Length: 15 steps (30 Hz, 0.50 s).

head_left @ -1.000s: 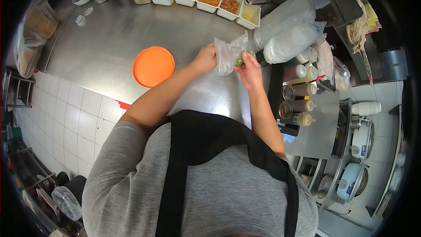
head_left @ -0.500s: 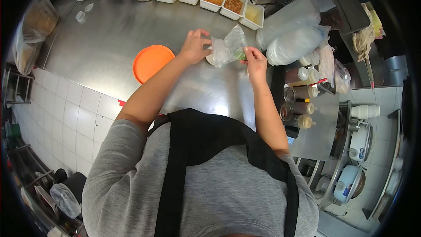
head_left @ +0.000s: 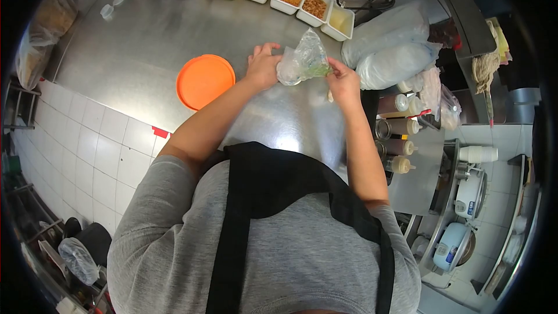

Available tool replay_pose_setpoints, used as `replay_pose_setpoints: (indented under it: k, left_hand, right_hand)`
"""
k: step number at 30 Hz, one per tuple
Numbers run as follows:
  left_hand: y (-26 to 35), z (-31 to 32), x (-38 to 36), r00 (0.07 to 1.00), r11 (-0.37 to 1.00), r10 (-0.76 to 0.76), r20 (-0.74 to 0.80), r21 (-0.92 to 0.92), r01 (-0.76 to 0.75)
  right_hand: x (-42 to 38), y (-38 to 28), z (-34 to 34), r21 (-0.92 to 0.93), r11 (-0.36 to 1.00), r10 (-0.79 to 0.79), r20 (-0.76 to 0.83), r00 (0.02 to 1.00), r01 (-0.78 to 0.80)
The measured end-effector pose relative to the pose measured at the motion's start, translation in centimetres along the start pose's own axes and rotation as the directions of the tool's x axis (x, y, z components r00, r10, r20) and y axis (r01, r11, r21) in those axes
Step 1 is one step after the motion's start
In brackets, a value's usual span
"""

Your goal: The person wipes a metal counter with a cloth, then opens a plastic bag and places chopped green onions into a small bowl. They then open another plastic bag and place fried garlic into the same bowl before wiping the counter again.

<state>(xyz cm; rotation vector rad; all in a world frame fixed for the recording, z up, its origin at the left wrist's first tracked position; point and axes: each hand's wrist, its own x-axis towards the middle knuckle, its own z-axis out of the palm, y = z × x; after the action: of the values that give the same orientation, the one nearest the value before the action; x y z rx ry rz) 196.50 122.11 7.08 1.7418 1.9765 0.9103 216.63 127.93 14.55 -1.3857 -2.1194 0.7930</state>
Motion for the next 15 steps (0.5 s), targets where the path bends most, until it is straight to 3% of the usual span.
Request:
replay_pose_setpoints:
  k: [2, 8, 11, 15]
  left_hand:
    - [0.3, -0.2, 0.0, 1.000, 1.000, -0.021, 0.015, 0.018, 0.021]
    - [0.4, 0.0, 0.3, 0.999, 0.999, -0.032, 0.023, 0.030, 0.032]
    - [0.8, -0.1, 0.3, 0.998, 0.998, -0.048, 0.035, 0.030, 0.047]
    - [0.7, 0.0, 0.3, 0.999, 0.999, -0.033, 0.031, 0.037, 0.031]
  right_hand:
    - [-0.2, -0.7, -0.1, 0.010, 0.994, -0.107, -0.077, 0.991, 0.108]
    - [0.0, -0.7, -1.0, -0.032, 0.998, -0.048, -0.031, 0.998, 0.047]
    - [0.1, -0.5, -1.3, -0.153, 0.977, -0.158, -0.066, 0.985, 0.146]
    - [0.1, -1.4, -1.4, -0.132, 0.984, -0.133, -0.067, 0.989, 0.123]
